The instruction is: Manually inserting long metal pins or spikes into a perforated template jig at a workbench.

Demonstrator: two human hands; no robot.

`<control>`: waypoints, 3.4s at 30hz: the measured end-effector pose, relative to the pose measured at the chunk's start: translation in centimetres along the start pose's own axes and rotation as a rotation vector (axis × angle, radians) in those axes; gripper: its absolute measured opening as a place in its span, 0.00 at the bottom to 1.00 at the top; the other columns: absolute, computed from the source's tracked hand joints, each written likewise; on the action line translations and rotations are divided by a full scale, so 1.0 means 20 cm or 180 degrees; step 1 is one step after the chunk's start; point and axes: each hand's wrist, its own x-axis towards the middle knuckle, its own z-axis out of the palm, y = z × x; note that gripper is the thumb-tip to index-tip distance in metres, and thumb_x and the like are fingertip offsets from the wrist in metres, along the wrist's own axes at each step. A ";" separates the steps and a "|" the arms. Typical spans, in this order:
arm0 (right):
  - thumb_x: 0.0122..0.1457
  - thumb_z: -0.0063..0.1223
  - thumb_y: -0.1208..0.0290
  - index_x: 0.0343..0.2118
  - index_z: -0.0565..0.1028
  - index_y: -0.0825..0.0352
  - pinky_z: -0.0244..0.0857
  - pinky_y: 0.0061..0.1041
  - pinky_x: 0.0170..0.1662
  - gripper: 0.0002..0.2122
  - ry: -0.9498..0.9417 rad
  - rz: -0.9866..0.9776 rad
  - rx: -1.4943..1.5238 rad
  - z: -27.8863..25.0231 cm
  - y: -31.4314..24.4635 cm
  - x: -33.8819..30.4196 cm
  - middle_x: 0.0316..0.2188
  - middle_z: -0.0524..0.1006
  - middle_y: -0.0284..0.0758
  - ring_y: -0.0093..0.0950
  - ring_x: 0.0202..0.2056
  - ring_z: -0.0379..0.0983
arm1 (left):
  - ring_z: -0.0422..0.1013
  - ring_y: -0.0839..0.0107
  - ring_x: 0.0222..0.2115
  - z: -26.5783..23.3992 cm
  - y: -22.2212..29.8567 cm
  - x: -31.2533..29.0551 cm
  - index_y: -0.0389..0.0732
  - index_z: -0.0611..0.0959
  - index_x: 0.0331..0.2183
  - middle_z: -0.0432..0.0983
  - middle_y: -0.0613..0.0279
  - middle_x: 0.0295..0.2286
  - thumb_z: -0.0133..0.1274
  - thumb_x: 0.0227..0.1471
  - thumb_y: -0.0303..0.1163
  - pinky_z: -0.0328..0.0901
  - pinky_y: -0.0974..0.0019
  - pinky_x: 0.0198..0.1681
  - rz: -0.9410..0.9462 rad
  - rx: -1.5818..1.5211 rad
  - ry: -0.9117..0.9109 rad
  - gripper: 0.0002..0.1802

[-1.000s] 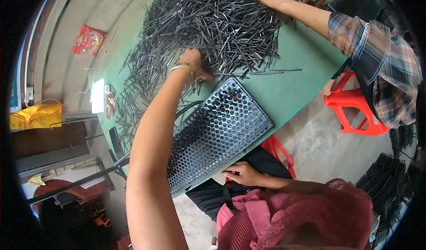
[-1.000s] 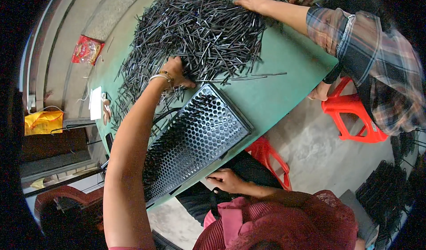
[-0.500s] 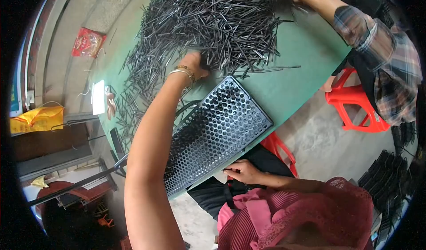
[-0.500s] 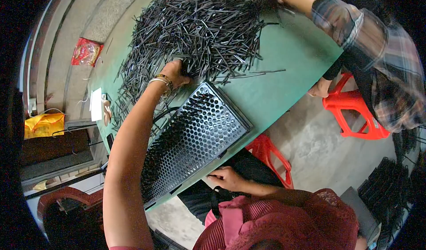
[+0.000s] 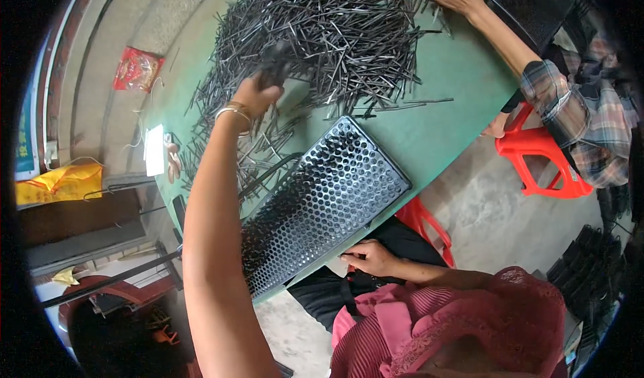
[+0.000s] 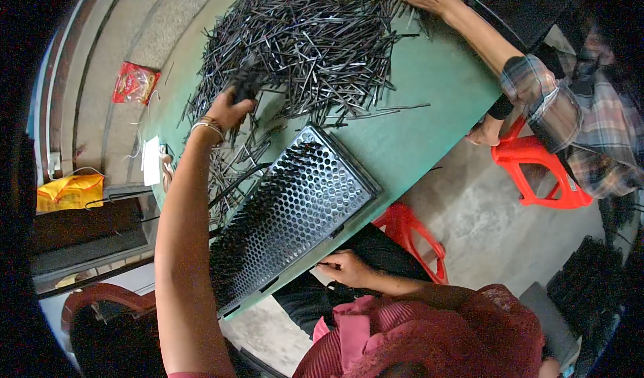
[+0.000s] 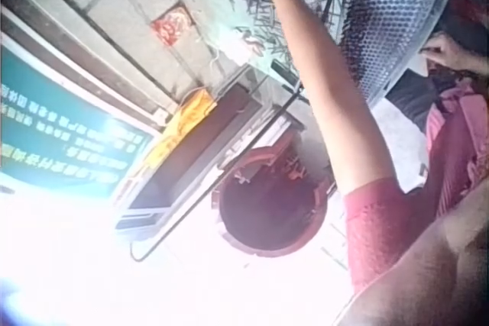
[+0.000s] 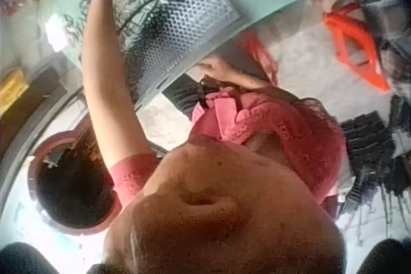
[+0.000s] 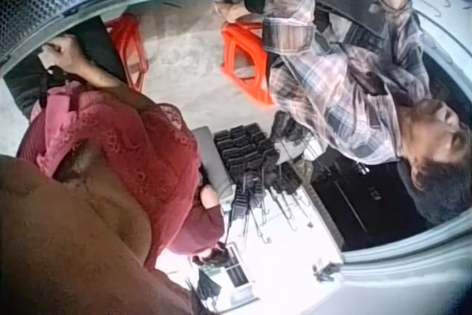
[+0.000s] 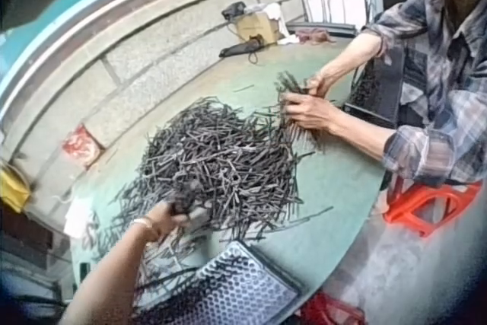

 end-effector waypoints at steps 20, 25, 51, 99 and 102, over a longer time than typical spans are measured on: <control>0.56 0.53 0.71 0.41 0.76 0.69 0.65 0.21 0.28 0.11 0.0077 -0.0450 -0.0029 0.02 0.01 0.02 0.26 0.79 0.36 0.19 0.24 0.71 | 0.73 0.65 0.29 0.18 -0.03 0.23 0.34 0.77 0.36 0.77 0.56 0.31 0.56 0.45 0.41 0.68 0.66 0.33 -0.0142 -0.3082 0.1037 0.21; 0.57 0.51 0.72 0.40 0.77 0.69 0.65 0.21 0.25 0.10 0.0037 -0.0164 0.0137 0.00 0.02 0.02 0.25 0.78 0.35 0.18 0.21 0.72 | 0.69 0.66 0.20 -0.09 0.14 0.22 0.34 0.71 0.25 0.71 0.57 0.22 0.49 0.49 0.27 0.70 0.65 0.26 -0.0214 -0.5342 -0.0282 0.06; 0.48 0.55 0.52 0.43 0.73 0.73 0.64 0.36 0.40 0.27 -0.0721 -0.3358 -0.3418 -0.05 -1.49 0.50 0.32 0.76 0.47 0.44 0.37 0.72 | 0.68 0.77 0.19 0.30 0.14 -1.54 0.34 0.75 0.35 0.70 0.66 0.21 0.53 0.47 0.28 0.63 0.72 0.21 0.0480 -0.3323 -0.0164 0.11; 0.48 0.60 0.73 0.28 0.79 0.70 0.69 0.23 0.30 0.06 0.0021 -0.2802 -0.2676 0.33 -0.80 0.62 0.28 0.76 0.37 0.28 0.29 0.75 | 0.68 0.77 0.18 0.92 -0.23 -1.88 0.40 0.72 0.33 0.72 0.63 0.23 0.49 0.56 0.41 0.64 0.75 0.18 -0.0461 -0.5475 0.0431 0.14; 0.49 0.60 0.73 0.29 0.80 0.70 0.68 0.23 0.33 0.06 -0.0033 -0.2632 -0.2602 0.32 -0.81 0.62 0.29 0.76 0.37 0.28 0.31 0.75 | 0.67 0.77 0.17 0.91 -0.24 -1.88 0.39 0.72 0.33 0.72 0.62 0.22 0.48 0.56 0.42 0.64 0.75 0.17 -0.0366 -0.5287 0.0281 0.15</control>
